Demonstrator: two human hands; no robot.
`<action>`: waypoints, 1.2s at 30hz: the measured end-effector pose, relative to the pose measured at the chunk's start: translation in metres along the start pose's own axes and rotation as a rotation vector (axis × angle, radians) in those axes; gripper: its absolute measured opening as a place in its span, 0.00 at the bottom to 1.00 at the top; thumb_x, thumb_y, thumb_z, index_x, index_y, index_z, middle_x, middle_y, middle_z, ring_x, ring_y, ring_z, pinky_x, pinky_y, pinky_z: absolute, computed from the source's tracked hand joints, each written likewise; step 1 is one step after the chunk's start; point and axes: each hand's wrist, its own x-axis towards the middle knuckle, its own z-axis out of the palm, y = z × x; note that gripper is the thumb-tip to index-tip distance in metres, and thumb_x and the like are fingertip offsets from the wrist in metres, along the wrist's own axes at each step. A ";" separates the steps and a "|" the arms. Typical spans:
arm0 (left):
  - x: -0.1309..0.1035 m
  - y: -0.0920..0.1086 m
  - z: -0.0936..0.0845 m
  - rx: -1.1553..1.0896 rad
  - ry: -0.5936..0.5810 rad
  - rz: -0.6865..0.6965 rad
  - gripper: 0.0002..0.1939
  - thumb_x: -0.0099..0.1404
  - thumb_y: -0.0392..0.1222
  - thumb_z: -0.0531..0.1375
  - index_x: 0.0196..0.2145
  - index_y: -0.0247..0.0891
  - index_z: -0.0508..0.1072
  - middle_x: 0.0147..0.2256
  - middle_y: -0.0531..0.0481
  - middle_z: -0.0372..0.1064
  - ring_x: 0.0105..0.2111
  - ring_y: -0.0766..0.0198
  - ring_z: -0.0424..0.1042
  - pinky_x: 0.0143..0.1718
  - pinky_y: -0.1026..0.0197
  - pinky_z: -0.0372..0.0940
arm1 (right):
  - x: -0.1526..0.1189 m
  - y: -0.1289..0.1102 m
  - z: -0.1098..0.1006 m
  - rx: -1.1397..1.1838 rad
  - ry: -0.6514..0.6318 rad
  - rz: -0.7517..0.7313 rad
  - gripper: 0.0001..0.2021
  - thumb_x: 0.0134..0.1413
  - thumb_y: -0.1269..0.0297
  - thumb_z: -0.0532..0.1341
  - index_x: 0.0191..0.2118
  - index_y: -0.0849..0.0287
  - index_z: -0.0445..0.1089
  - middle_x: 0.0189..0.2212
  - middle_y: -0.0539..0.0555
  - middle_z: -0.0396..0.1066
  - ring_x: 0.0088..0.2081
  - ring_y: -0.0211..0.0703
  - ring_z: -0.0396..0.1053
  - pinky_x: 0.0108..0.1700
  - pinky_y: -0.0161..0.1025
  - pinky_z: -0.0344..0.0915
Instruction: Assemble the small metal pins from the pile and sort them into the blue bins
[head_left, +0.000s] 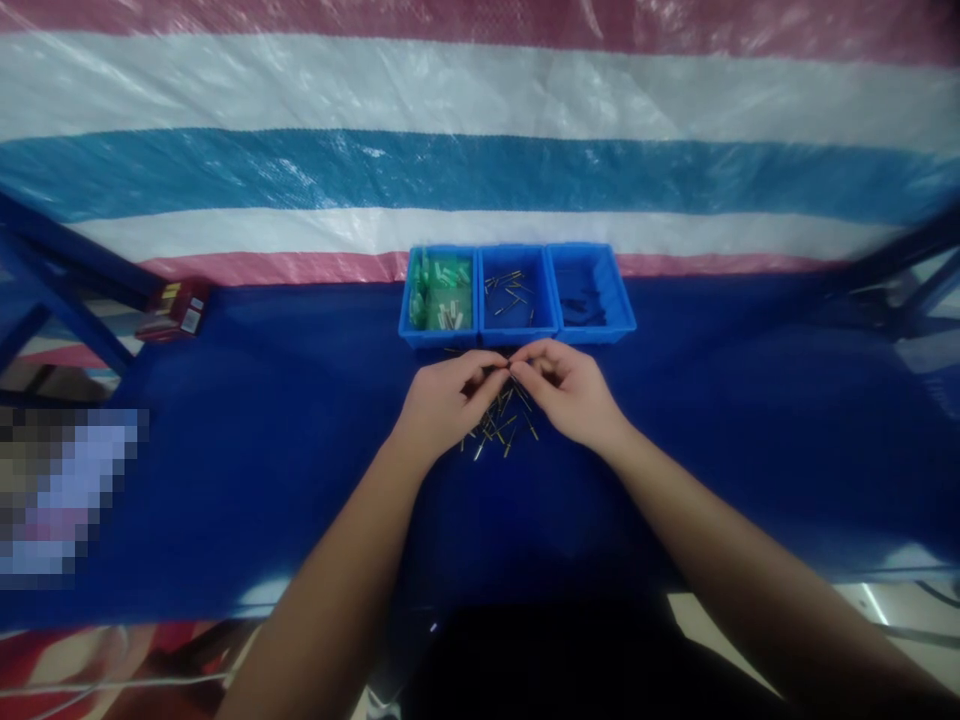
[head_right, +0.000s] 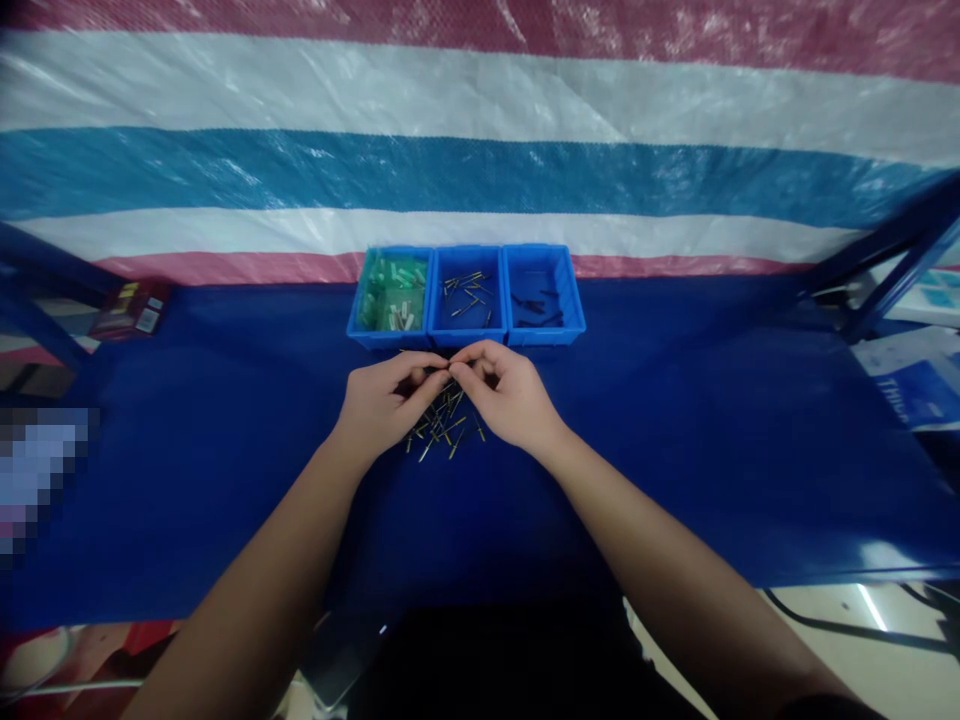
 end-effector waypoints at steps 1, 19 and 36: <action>0.000 0.000 0.000 -0.003 0.008 0.003 0.07 0.67 0.42 0.62 0.41 0.40 0.77 0.24 0.58 0.70 0.23 0.72 0.68 0.29 0.68 0.63 | 0.000 0.000 0.001 0.027 -0.001 0.010 0.10 0.60 0.59 0.63 0.40 0.61 0.72 0.20 0.44 0.60 0.22 0.32 0.57 0.25 0.34 0.53; 0.000 0.002 -0.002 -0.061 -0.007 0.031 0.10 0.66 0.40 0.62 0.45 0.40 0.77 0.24 0.58 0.71 0.23 0.72 0.69 0.31 0.68 0.66 | 0.002 -0.004 0.001 0.175 -0.034 0.139 0.12 0.56 0.56 0.66 0.33 0.61 0.75 0.17 0.44 0.63 0.19 0.31 0.57 0.22 0.34 0.51; -0.001 0.002 0.001 -0.042 -0.048 0.033 0.18 0.64 0.40 0.64 0.52 0.41 0.74 0.23 0.60 0.68 0.22 0.73 0.67 0.30 0.68 0.65 | 0.002 -0.003 0.001 0.265 -0.001 0.173 0.12 0.52 0.55 0.69 0.33 0.59 0.75 0.17 0.44 0.63 0.19 0.30 0.56 0.20 0.33 0.49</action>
